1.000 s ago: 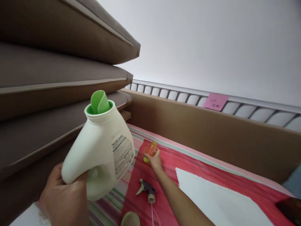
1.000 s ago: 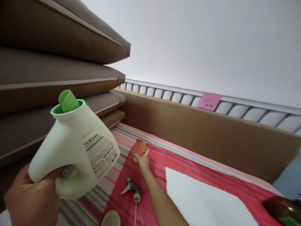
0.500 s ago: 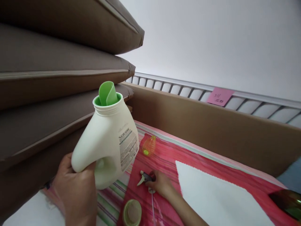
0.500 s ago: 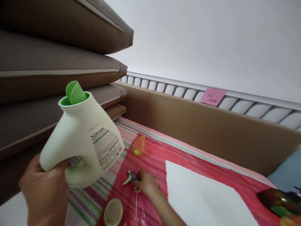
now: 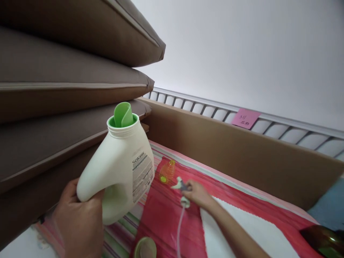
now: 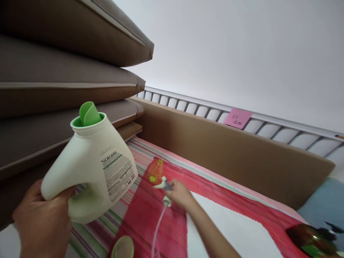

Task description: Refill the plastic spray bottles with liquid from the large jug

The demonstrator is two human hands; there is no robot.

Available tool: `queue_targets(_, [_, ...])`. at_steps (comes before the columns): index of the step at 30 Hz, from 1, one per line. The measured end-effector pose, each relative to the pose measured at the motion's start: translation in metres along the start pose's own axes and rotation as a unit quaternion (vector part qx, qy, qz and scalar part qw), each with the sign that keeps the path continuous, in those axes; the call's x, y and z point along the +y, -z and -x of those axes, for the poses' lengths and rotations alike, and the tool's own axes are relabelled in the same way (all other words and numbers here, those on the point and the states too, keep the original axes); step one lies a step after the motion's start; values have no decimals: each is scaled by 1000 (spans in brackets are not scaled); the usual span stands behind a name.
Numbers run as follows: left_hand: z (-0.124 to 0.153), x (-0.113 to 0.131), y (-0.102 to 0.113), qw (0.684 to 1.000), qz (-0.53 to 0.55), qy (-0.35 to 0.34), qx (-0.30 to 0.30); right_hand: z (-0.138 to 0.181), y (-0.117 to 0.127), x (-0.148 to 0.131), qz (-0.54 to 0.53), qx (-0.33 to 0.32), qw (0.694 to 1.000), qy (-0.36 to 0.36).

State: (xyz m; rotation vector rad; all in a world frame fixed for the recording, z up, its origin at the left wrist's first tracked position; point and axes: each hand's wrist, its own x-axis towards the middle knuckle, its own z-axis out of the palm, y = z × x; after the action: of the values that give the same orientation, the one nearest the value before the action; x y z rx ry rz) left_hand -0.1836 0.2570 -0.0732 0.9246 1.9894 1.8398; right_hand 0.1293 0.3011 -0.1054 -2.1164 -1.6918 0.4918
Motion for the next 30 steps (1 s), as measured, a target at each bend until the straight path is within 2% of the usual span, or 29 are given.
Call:
queue_targets(2, [-2, -2, -1, 1000, -5, 10, 2, -6, 47, -3, -32, 60, 998, 13])
queue_targets(4, [-2, -1, -2, 1000, -20, 13, 0, -14, 87, -9, -43, 160, 986, 17])
queue_targets(6, [-2, 1, -3, 999, -34, 6, -6, -23, 114, -17, -35, 257, 965, 29])
queue_targets(8, [0, 5, -3, 999, -41, 6, -6, -35, 125, -26, -14, 326, 944, 51])
queue_targets(10, [1, 9, -3, 999, -46, 12, -8, -48, 126, -34, 13, 364, 928, 75])
queue_targets(14, [1, 12, -3, 999, -47, 20, -4, -69, 119, -46, 63, 393, 913, 96])
queue_targets(22, [0, 7, -5, 999, -39, 25, 4, -85, 107, -52, 134, 386, 907, 104])
queue_targets(25, [-1, 10, -6, 999, -39, 26, -5, -85, 90, -54, 160, 371, 908, 111])
queue_targets(30, [-1, 14, -5, 999, -38, 34, -8, -83, 42, -57, 207, 306, 916, 159])
